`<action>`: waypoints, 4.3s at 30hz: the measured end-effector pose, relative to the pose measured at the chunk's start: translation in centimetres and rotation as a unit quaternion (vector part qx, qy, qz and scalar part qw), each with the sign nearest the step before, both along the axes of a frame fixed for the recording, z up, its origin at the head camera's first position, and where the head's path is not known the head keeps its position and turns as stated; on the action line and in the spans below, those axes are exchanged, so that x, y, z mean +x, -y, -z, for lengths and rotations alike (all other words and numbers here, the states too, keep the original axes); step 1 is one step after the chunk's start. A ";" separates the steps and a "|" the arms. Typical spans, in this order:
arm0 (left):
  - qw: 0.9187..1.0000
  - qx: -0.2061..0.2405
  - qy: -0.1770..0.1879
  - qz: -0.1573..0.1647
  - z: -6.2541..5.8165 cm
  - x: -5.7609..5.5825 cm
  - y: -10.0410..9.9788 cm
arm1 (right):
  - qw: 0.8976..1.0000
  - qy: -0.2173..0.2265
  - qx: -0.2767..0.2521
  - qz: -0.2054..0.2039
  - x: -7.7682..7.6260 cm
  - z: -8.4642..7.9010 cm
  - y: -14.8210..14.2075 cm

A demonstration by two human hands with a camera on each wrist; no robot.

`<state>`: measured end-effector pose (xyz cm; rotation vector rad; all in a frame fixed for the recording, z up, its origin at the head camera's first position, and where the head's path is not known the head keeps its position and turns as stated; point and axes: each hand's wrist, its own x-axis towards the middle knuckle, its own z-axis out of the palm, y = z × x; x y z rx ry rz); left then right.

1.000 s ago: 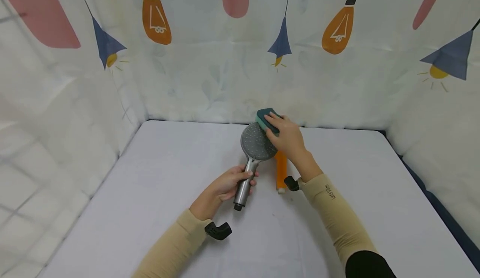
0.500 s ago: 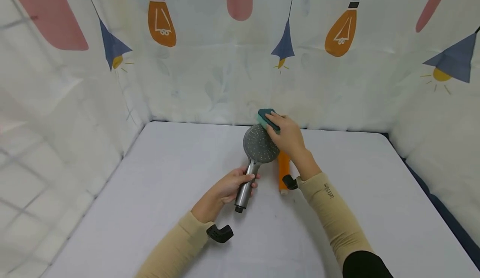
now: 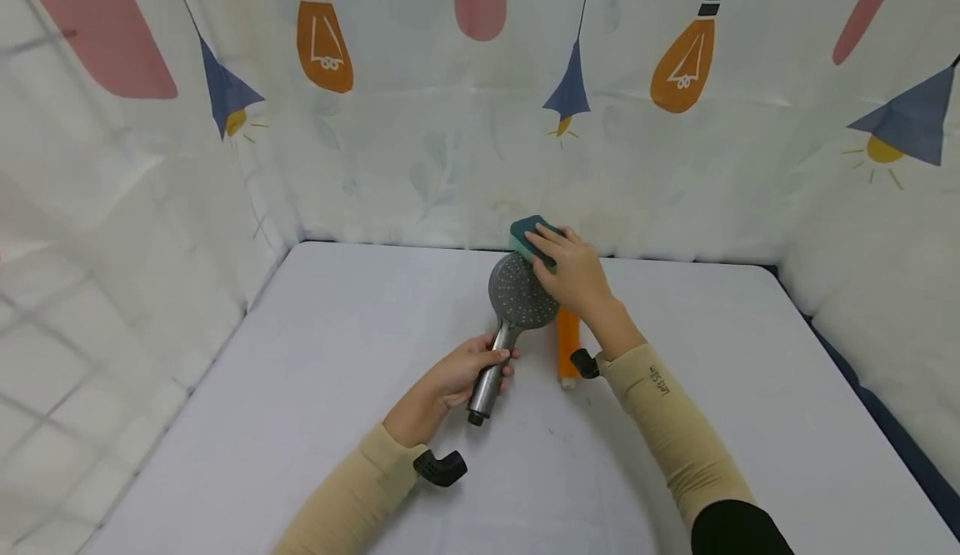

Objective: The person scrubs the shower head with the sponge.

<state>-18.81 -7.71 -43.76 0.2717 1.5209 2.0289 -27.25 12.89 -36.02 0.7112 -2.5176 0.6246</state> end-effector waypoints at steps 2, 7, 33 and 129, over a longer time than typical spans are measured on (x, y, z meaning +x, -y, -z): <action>1.000 -0.007 -0.001 -0.005 -0.1 0.0 0.1 | 0.999 0.031 -0.020 0.026 -0.3 0.1 -0.6; 1.000 -0.018 -0.008 -0.002 -0.2 -0.3 -0.1 | 0.999 0.018 -0.036 0.006 -0.2 0.3 -0.1; 0.999 0.017 0.002 -0.028 -1.2 -1.3 1.2 | 0.997 0.022 -0.041 -0.069 1.5 1.9 -1.3; 0.993 0.112 0.043 -0.020 -1.7 -1.2 1.8 | 0.965 -0.157 -0.001 -0.209 2.2 4.7 -6.2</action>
